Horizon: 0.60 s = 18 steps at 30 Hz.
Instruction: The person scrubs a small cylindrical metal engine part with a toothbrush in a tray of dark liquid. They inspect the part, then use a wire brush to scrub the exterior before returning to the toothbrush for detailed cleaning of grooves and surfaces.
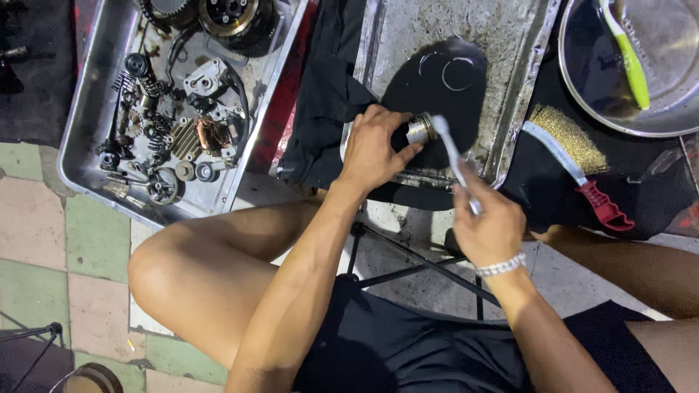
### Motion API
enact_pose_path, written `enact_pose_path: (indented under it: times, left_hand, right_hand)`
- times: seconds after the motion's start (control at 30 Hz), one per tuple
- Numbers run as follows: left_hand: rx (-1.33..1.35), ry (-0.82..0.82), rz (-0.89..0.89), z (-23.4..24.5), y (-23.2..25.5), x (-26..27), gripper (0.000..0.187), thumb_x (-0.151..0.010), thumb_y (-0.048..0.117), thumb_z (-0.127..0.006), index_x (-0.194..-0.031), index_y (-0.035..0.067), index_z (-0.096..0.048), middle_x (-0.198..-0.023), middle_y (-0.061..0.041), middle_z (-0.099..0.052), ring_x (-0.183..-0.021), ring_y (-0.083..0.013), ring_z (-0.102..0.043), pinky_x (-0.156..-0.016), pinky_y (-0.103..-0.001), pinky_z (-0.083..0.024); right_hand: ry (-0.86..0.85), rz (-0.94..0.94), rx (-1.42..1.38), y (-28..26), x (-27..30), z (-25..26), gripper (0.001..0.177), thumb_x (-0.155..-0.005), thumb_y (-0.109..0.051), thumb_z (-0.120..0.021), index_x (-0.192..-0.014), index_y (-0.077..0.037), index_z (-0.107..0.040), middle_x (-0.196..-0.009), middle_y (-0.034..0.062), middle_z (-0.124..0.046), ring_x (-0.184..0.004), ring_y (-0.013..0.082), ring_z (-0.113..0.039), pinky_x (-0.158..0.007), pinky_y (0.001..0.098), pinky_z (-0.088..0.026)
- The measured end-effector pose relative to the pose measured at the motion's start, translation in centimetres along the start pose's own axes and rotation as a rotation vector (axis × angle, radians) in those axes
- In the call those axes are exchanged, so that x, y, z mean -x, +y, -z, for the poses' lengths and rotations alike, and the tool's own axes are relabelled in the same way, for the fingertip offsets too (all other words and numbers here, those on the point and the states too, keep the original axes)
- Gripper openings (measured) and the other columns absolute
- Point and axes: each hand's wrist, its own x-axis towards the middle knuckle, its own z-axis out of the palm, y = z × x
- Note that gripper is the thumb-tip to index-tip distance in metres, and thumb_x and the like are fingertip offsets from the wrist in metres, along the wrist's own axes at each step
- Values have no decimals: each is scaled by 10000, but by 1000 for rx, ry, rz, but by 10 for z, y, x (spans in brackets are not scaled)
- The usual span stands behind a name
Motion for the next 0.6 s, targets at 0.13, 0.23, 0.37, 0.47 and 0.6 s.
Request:
enact_pose_path:
  times: [0.13, 0.23, 0.37, 0.47, 0.6]
  left_hand:
    - [23, -41, -85, 2, -5, -3, 533, -690, 237, -905, -1161, 60, -728, -1094, -101, -728, -1134, -295, -607, -938, -422, -436]
    - [26, -35, -78, 3, -3, -4, 558, -655, 220, -929, -1153, 70, -727, -1096, -105, -696, -1112, -299, -601, -934, -415, -445]
    - [30, -52, -99, 7, 3, -6, 538, -611, 190, -937, -1080, 66, -703, -1073, -87, -676, -1125, -308, -587, -933, -418, -449]
    - [44, -42, -111, 7, 5, -6, 538, -611, 178, -931, -1078, 68, -690, -1077, -83, -665, -1127, -307, -580, -929, -421, -451]
    - [8, -54, -105, 6, 8, -7, 527, -614, 184, -931, -1064, 64, -683, -1058, -87, -652, -1117, -315, -572, -917, -435, -447]
  right_hand:
    - [-24, -178, -167, 9, -13, -1, 238, -963, -236, -744, -1153, -92, -739, -768, 152, -711, -650, 251, -718, -594, 364, -515]
    - [-27, -163, -196, 14, -42, -17, 225, -917, -263, -783, -971, -49, -738, -732, 159, -707, -633, 278, -720, -594, 376, -520]
    - [-46, -118, -126, 13, -55, -23, 237, -980, -275, -757, -956, -40, -739, -727, 187, -684, -685, 369, -706, -617, 433, -526]
    - [-108, -198, 23, 10, -49, -22, 222, -988, -278, -717, -981, -58, -754, -717, 201, -691, -681, 425, -685, -639, 504, -525]
    - [-56, -48, 139, 14, -38, -18, 167, -969, -217, -718, -967, -56, -764, -877, 161, -716, -806, 396, -689, -696, 513, -527]
